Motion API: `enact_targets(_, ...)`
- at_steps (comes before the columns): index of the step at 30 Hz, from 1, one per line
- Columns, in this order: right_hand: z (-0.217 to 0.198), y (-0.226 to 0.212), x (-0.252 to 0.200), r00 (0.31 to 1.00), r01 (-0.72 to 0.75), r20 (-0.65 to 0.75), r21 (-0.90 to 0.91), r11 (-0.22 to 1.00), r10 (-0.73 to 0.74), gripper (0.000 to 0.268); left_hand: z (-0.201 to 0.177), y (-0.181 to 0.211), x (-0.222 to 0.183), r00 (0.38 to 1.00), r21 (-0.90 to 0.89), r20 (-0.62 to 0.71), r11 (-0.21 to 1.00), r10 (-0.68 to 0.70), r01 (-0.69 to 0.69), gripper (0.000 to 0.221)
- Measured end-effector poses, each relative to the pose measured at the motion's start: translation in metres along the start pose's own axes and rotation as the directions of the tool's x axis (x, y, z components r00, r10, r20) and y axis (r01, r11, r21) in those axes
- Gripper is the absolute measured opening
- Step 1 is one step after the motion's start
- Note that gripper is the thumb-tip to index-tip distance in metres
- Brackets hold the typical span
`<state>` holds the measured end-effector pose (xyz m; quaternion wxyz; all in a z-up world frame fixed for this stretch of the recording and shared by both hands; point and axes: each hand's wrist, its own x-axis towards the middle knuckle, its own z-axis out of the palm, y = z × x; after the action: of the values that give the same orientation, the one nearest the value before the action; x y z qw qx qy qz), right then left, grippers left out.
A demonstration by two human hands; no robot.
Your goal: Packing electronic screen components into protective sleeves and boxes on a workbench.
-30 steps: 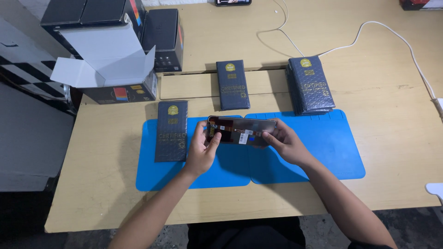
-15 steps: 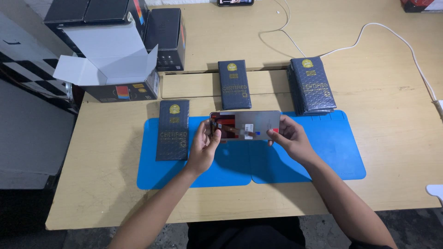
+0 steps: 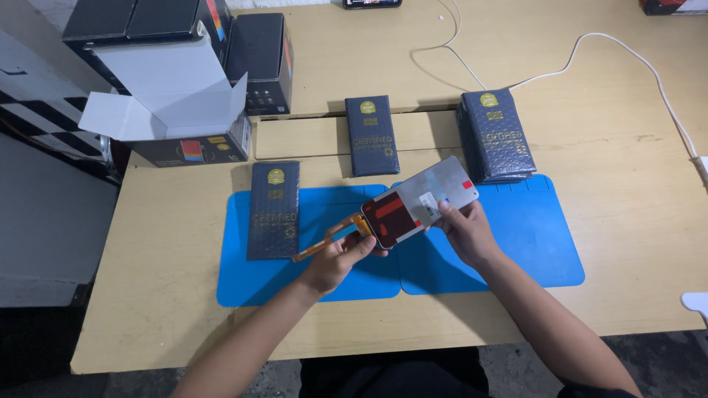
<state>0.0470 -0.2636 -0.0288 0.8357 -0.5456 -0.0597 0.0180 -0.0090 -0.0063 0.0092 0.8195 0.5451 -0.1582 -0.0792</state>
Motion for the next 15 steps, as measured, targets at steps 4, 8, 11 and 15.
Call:
enact_targets(4, 0.019, -0.003, -0.007, 0.993, -0.056, 0.105, -0.007, 0.998, 0.057, 0.047, 0.014, -0.006, -0.006, 0.999, -0.065, 0.022, 0.997, -0.04, 0.041, 0.042)
enact_targets(8, 0.001, 0.018, -0.008, 0.99, -0.054, 0.131, 0.058, 0.997, 0.046, 0.044, 0.01, 0.0, -0.003, 0.967, -0.054, 0.239, 0.994, -0.083, 0.099, 0.059)
enact_targets(11, -0.001, 0.004, -0.005, 0.991, -0.006, 0.132, 0.079, 0.997, -0.005, 0.039, 0.001, -0.015, -0.003, 0.948, -0.095, 0.316, 0.993, -0.031, 0.064, 0.047)
enact_targets(15, -0.008, -0.009, -0.001, 0.983, 0.069, 0.166, 0.04, 0.997, -0.075, 0.035, -0.009, -0.016, 0.001, 0.931, -0.157, 0.356, 0.976, -0.085, 0.149, 0.038)
